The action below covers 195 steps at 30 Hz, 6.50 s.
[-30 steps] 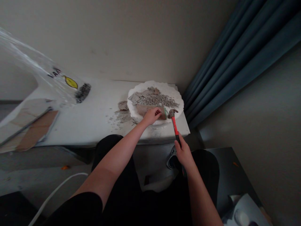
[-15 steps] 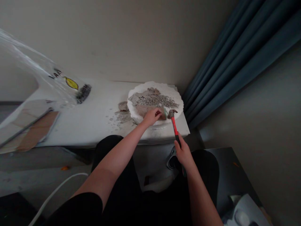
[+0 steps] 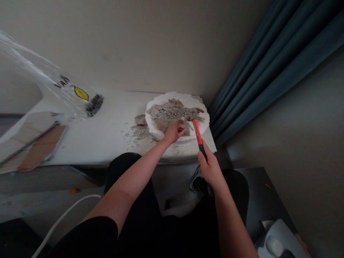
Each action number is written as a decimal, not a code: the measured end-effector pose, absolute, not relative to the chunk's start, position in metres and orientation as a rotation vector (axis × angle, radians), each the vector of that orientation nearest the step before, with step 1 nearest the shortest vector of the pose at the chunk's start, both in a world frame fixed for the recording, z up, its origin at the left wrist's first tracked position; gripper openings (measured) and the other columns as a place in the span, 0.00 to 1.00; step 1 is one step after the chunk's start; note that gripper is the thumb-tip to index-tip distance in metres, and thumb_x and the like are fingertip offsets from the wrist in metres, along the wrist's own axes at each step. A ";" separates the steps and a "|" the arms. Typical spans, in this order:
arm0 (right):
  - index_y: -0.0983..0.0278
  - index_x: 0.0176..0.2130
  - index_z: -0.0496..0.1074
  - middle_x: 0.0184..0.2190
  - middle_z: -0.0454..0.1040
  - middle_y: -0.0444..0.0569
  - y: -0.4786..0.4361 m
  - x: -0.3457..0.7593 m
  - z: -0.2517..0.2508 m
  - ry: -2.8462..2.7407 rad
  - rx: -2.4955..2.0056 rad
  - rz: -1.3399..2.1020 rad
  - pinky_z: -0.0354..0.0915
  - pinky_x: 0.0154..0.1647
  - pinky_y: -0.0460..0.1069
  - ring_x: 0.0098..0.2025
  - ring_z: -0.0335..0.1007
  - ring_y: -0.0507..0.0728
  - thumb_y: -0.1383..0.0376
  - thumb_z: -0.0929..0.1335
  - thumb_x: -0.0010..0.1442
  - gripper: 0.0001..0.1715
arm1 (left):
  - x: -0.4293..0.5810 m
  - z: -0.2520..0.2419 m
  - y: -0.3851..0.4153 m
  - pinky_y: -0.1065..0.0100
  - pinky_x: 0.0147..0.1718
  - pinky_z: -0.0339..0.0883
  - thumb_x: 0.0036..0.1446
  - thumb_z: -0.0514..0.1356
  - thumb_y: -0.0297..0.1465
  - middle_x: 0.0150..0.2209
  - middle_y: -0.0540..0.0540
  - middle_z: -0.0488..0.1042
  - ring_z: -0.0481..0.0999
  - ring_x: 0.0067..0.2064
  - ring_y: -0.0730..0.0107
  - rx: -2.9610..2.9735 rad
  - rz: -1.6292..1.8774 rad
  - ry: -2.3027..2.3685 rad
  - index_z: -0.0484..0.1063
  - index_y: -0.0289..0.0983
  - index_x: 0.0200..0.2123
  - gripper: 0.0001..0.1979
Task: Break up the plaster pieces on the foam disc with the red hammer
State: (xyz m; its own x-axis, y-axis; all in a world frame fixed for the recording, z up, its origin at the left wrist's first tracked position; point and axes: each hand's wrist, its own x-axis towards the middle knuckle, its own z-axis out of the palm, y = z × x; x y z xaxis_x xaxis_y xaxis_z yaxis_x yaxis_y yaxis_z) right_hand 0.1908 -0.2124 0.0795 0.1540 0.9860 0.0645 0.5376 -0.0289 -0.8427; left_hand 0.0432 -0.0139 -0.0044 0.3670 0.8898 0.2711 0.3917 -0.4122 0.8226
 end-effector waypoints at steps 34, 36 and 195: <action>0.62 0.70 0.52 0.56 0.73 0.57 -0.218 0.183 0.067 -1.541 -1.794 0.697 0.64 0.58 0.59 0.56 0.71 0.65 0.58 0.59 0.68 0.35 | 0.044 -0.007 -0.014 0.70 0.33 0.65 0.52 0.63 0.28 0.31 0.52 0.77 0.76 0.31 0.73 1.933 1.012 1.083 0.60 0.39 0.47 0.20; 0.64 0.70 0.54 0.54 0.75 0.58 -0.220 0.182 0.065 -1.541 -1.818 0.723 0.64 0.57 0.59 0.55 0.72 0.65 0.58 0.59 0.67 0.35 | 0.043 -0.009 -0.014 0.69 0.33 0.66 0.53 0.63 0.29 0.32 0.51 0.77 0.76 0.32 0.72 1.933 0.996 1.090 0.60 0.40 0.47 0.20; 0.60 0.70 0.51 0.60 0.70 0.53 -0.218 0.195 0.060 -1.431 -1.723 0.723 0.66 0.56 0.56 0.54 0.72 0.61 0.58 0.59 0.68 0.35 | 0.046 0.000 -0.010 0.68 0.33 0.65 0.53 0.64 0.32 0.34 0.48 0.78 0.74 0.31 0.70 2.025 0.887 1.164 0.68 0.37 0.46 0.17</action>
